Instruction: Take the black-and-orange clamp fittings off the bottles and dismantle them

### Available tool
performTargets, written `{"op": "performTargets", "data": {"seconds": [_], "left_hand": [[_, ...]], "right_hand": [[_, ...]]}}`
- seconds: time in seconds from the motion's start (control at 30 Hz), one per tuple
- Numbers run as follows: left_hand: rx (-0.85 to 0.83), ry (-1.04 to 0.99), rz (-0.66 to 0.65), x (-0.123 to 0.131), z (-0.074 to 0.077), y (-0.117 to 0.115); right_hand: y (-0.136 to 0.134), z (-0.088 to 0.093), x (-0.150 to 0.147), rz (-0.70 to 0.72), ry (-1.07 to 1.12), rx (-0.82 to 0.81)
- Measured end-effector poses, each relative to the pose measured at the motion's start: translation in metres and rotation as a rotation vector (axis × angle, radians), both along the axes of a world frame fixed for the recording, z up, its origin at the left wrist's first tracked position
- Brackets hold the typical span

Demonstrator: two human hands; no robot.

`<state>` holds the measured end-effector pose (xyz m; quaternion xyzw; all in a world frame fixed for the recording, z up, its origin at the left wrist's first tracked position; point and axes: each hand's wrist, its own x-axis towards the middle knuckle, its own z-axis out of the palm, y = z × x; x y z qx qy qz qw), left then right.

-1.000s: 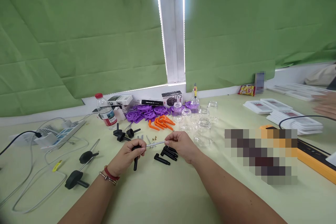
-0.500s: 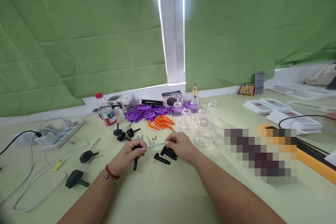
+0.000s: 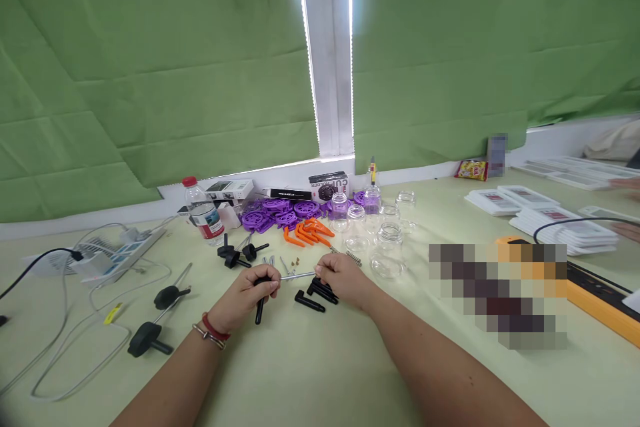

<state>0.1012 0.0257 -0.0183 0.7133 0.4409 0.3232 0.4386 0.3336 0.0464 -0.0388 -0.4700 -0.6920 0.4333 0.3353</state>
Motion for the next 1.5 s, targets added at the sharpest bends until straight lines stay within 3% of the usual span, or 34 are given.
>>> {"op": "performTargets", "data": {"seconds": [0.43,0.77,1.3,1.5], "left_hand": [[-0.01,-0.024,0.002,0.0022,0.0023,-0.0012],[-0.001,-0.039,0.054,0.0007,0.0028,0.0],[-0.024,-0.042,0.027,0.0023,0.0031,-0.0003],[-0.022,-0.064,0.066,0.0013,0.0038,-0.0007]], "right_hand": [[0.0016,-0.0019,-0.0013,0.013,-0.03,0.013],[0.0014,-0.0079,-0.0028,0.007,0.177,0.033],[0.0,-0.0031,-0.0011,-0.016,-0.023,0.033],[0.0012,-0.0049,0.0001,-0.013,0.081,0.064]]}}
